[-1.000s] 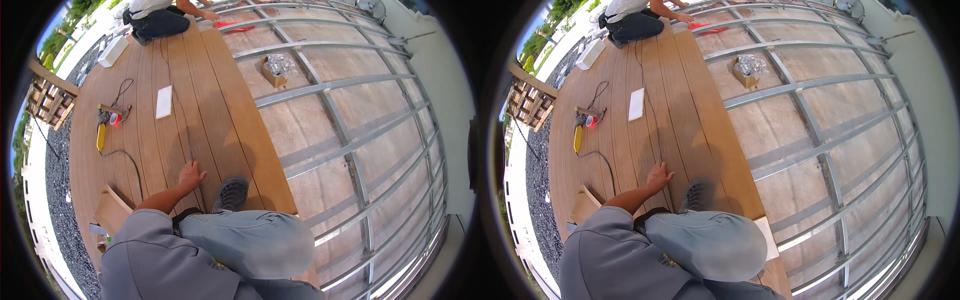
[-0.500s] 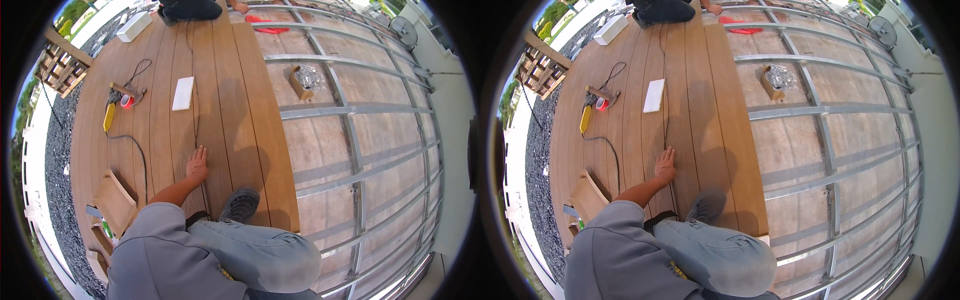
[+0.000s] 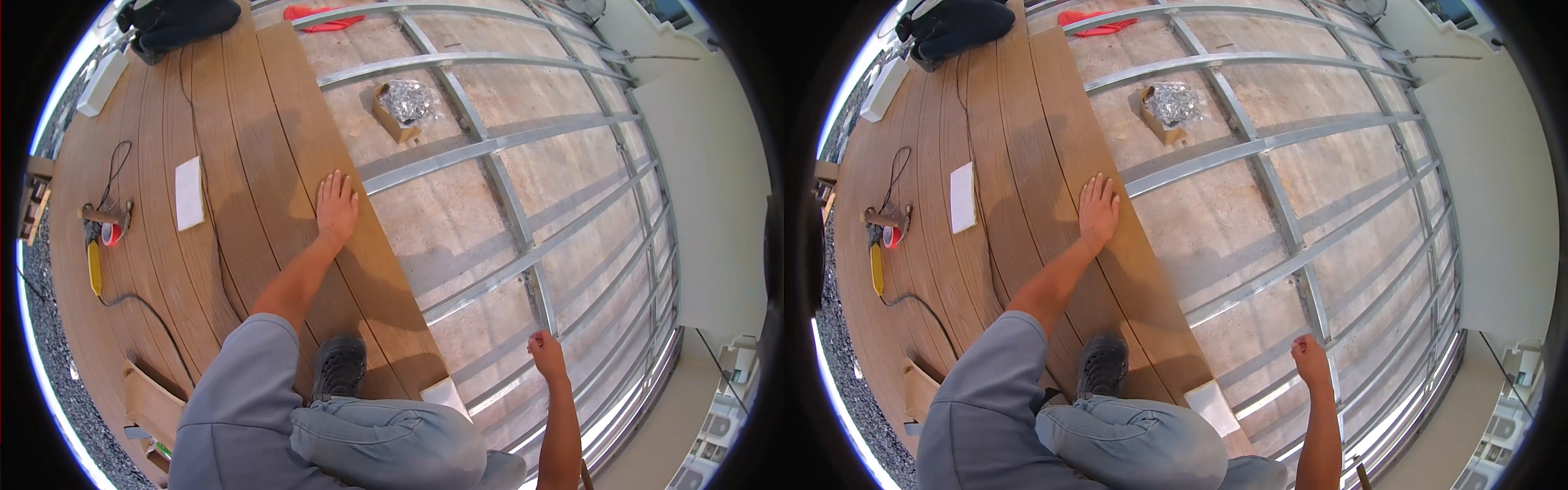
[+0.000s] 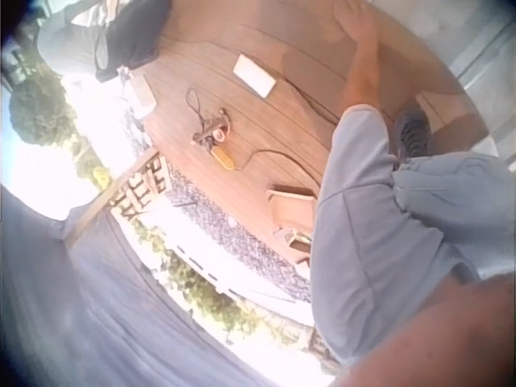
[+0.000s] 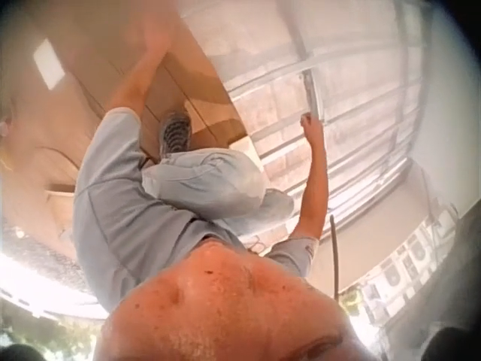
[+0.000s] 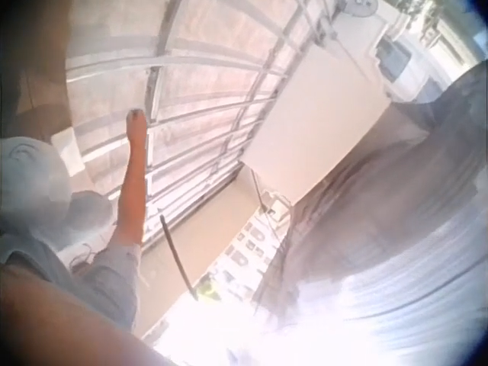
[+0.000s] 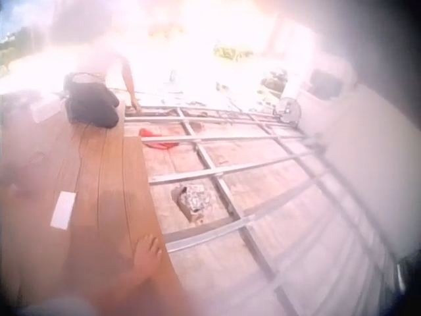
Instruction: The person installs decking boards by taking metal fasteners from a box, placing them along the board edges, hammering them into position, and fastening them to the metal frame using an electric drill.
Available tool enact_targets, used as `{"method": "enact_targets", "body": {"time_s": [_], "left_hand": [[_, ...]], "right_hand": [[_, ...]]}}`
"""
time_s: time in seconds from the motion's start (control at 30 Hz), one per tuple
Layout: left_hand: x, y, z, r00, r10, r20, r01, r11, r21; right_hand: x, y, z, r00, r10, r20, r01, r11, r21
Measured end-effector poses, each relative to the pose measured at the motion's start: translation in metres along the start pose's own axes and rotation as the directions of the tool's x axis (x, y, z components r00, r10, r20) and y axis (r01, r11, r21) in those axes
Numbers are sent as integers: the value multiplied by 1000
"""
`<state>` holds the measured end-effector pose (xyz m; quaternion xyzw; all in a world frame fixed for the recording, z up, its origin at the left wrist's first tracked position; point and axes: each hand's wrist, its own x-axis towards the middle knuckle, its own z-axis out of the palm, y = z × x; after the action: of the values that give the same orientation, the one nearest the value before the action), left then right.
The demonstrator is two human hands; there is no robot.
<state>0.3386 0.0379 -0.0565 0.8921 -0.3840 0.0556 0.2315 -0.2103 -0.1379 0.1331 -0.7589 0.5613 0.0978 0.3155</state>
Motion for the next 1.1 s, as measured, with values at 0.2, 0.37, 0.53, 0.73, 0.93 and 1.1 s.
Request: {"method": "enact_targets", "body": {"time_s": [0.2, 0.37, 0.53, 0.73, 0.93, 1.1], "left_hand": [[8, 31, 15, 998, -27, 53, 24, 998, 62], [1, 16, 2, 996, -65, 60, 58, 993, 105], [9, 31, 10, 987, -85, 138, 76, 995, 67], [4, 28, 4, 987, -84, 135, 75, 995, 72], [3, 23, -4, 989, -73, 130, 65, 996, 60], [0, 22, 10, 999, -29, 33, 27, 998, 58]], "right_hand": [[210, -199, 47, 972, -224, -70, 228, 971, 73], [375, -350, 107, 909, -270, -317, 346, 914, 214], [506, -374, 134, 761, -43, -647, 306, 903, 300], [490, -430, 88, 994, -8, -109, 96, 538, 837], [348, -487, 6, 876, -391, -281, 479, 647, 593], [218, -400, -47, 845, -335, -417, 517, 707, 482]]}}
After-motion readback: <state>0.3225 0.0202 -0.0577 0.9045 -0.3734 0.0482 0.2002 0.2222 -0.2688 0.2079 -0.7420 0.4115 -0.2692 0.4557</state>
